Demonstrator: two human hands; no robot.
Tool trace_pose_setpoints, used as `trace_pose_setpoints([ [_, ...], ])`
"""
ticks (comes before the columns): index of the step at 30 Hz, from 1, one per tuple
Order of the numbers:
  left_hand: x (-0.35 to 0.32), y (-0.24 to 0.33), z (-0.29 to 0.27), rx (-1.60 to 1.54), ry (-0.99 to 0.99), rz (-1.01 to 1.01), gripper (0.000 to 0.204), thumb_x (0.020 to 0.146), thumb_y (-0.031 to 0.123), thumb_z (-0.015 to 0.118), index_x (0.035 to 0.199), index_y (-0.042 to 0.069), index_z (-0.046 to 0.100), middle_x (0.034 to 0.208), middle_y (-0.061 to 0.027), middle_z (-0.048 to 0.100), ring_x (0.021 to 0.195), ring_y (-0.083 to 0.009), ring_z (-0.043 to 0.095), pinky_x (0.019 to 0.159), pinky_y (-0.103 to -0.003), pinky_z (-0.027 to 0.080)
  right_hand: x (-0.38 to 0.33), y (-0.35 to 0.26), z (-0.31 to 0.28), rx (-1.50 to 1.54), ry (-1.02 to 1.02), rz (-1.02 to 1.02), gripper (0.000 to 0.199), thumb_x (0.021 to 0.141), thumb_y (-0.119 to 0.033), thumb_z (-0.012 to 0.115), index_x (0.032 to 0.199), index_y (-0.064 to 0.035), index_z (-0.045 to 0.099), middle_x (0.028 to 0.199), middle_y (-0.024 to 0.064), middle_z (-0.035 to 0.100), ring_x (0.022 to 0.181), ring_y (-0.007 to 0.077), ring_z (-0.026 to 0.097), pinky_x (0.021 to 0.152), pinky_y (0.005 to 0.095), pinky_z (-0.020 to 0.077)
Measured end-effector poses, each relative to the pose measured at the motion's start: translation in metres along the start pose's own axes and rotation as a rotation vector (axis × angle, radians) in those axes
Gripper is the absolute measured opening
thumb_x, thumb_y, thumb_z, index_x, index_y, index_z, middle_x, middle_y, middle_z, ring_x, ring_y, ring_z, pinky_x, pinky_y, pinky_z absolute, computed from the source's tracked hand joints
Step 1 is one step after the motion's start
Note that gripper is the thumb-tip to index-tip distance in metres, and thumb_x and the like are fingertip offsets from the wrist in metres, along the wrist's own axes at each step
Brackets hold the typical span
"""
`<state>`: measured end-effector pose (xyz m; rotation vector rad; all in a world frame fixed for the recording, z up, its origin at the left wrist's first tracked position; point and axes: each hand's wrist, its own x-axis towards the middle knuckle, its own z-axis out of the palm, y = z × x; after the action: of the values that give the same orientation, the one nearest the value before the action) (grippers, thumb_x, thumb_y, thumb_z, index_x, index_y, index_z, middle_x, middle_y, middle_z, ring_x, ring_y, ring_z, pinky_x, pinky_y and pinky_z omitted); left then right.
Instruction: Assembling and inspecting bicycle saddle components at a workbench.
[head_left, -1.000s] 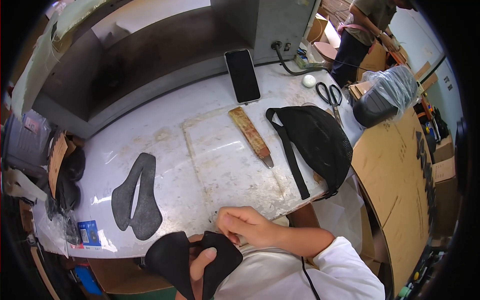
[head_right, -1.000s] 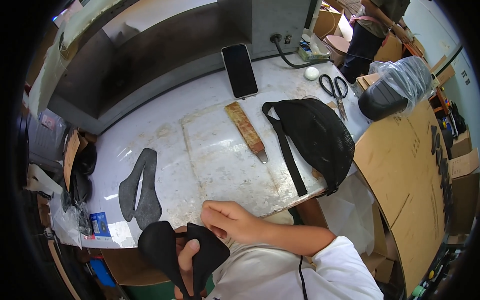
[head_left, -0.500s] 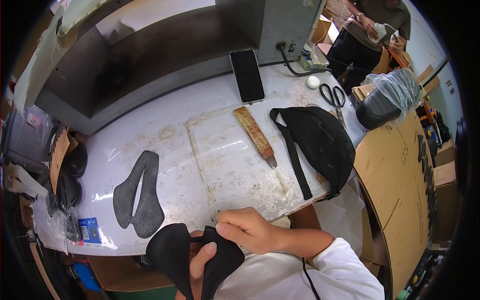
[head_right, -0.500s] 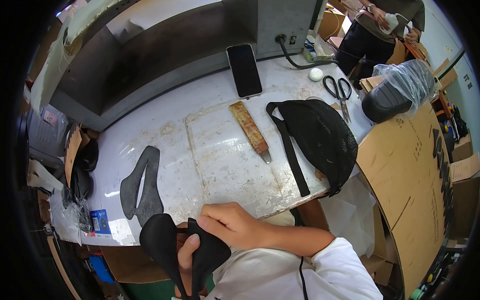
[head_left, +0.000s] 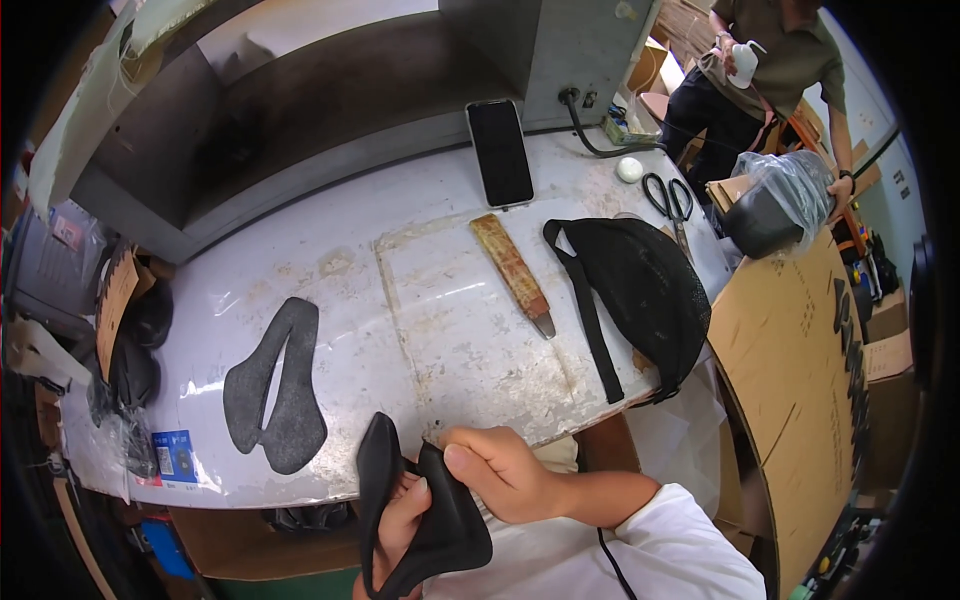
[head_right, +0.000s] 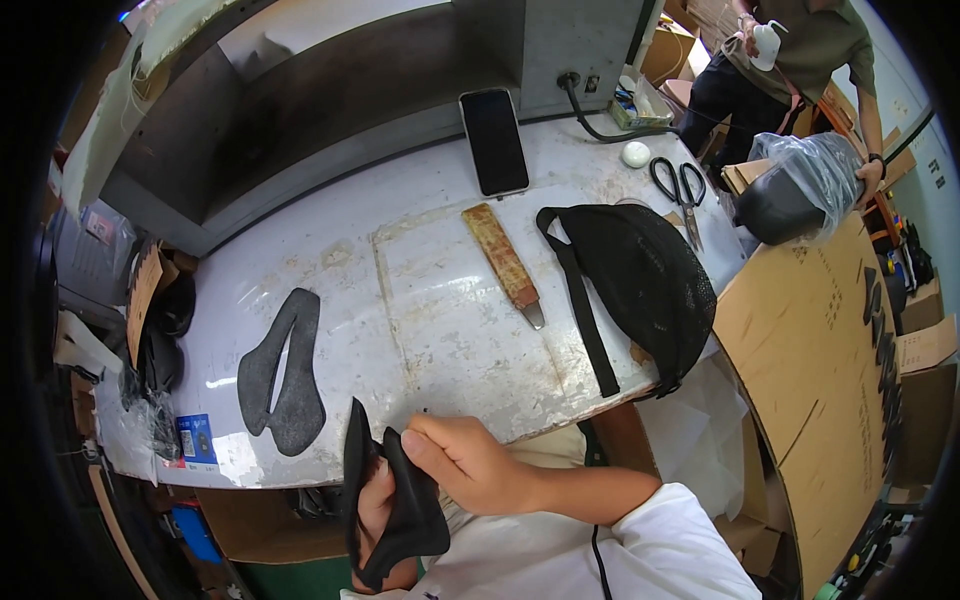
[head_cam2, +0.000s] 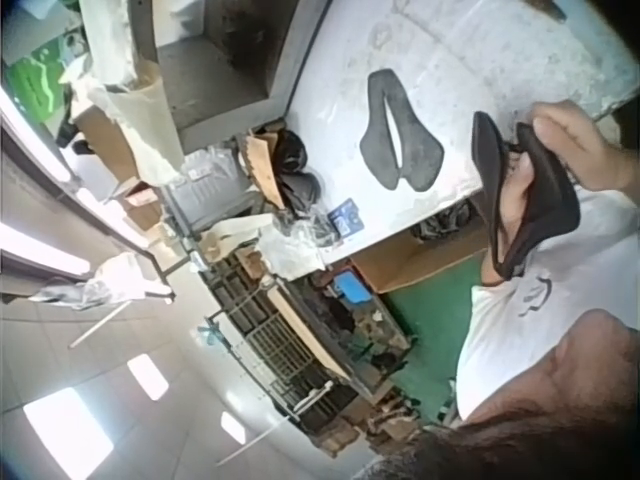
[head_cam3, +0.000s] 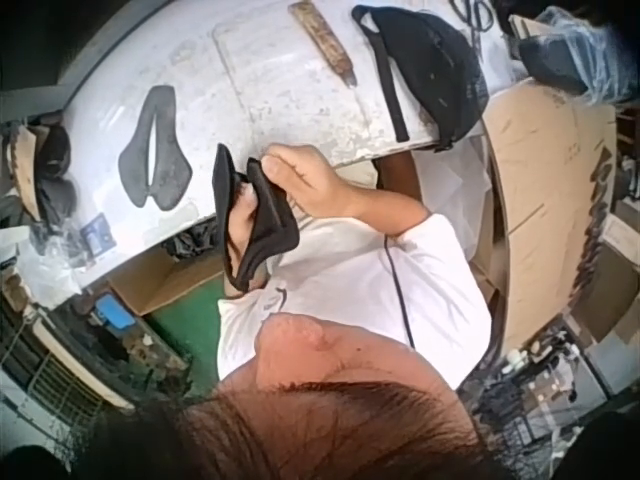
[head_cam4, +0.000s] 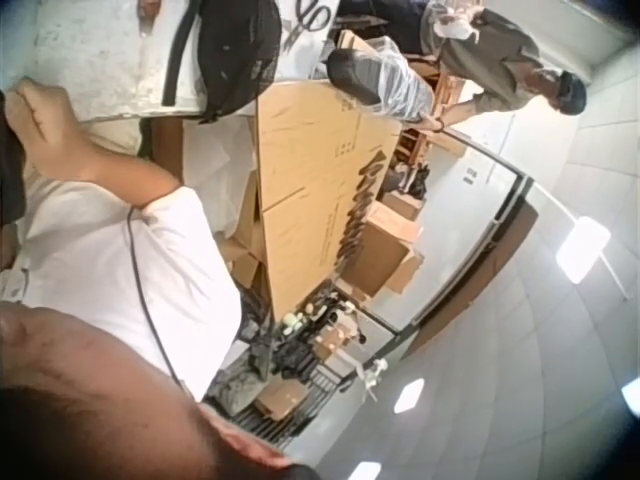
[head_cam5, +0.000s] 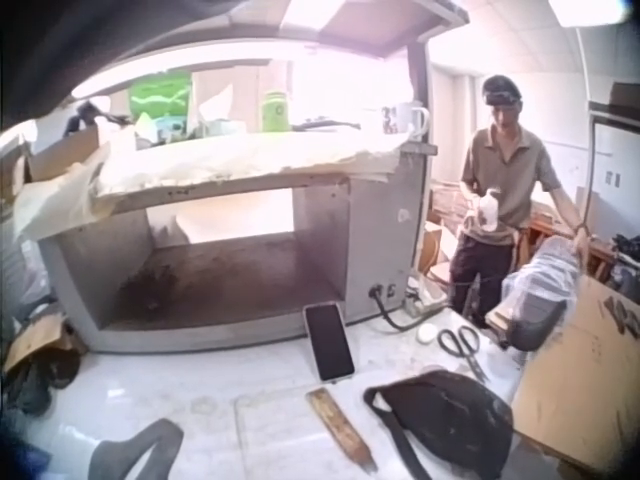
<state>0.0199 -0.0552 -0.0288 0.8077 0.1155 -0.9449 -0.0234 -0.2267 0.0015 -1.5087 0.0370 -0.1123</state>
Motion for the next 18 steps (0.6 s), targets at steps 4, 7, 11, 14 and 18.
trace_pose_setpoints([
  [4,0.004,0.014,0.02,0.092,-0.002,0.084,0.028,0.091,0.022,0.057,0.097,-0.005,0.062,0.082,-0.0111,0.067,0.071,-0.0159,0.064,0.063,-0.027,0.051,0.003,0.002,-0.008,0.396,-0.087,0.214,0.031,0.104,-0.022,0.042,0.082,-0.0013,0.047,0.067,0.0037,0.041,0.062,0.0104,0.039,0.056,0.0281,0.0358],
  [7,0.007,0.021,0.037,0.231,0.093,0.234,0.027,0.091,0.022,0.057,0.096,-0.004,0.062,0.085,-0.0118,0.066,0.075,-0.0168,0.064,0.068,-0.027,0.051,-0.004,0.001,-0.015,0.111,-0.139,0.004,0.031,0.103,-0.021,0.044,0.079,-0.0023,0.047,0.064,0.0013,0.039,0.06,0.0091,0.037,0.054,0.0279,0.0348],
  [11,0.011,0.023,0.033,0.293,0.12,0.234,0.026,0.092,0.022,0.057,0.092,-0.004,0.061,0.083,-0.0097,0.065,0.074,-0.0153,0.062,0.068,-0.026,0.049,-0.005,0.009,-0.011,0.144,-0.077,0.085,0.033,0.103,-0.022,0.048,0.075,-0.0042,0.044,0.062,-0.0022,0.037,0.059,0.0063,0.034,0.051,0.0261,0.0313],
  [14,0.013,0.014,0.026,0.259,0.268,0.287,0.023,0.094,0.02,0.055,0.091,-0.003,0.061,0.081,-0.0086,0.065,0.073,-0.0141,0.061,0.066,-0.026,0.048,-0.004,0.017,-0.006,0.205,-0.059,0.079,0.034,0.103,-0.021,0.047,0.074,-0.0041,0.042,0.064,-0.002,0.038,0.061,0.0062,0.034,0.053,0.026,0.0316],
  [18,0.014,0.018,0.034,0.278,0.175,0.313,0.024,0.096,0.022,0.054,0.093,-0.001,0.062,0.081,-0.0067,0.065,0.072,-0.012,0.06,0.064,-0.026,0.048,-0.014,0.03,-0.007,0.504,-0.108,0.237,0.028,0.103,-0.024,0.048,0.09,-0.0005,0.056,0.07,-0.0021,0.047,0.064,0.0035,0.038,0.056,0.0224,0.0323],
])
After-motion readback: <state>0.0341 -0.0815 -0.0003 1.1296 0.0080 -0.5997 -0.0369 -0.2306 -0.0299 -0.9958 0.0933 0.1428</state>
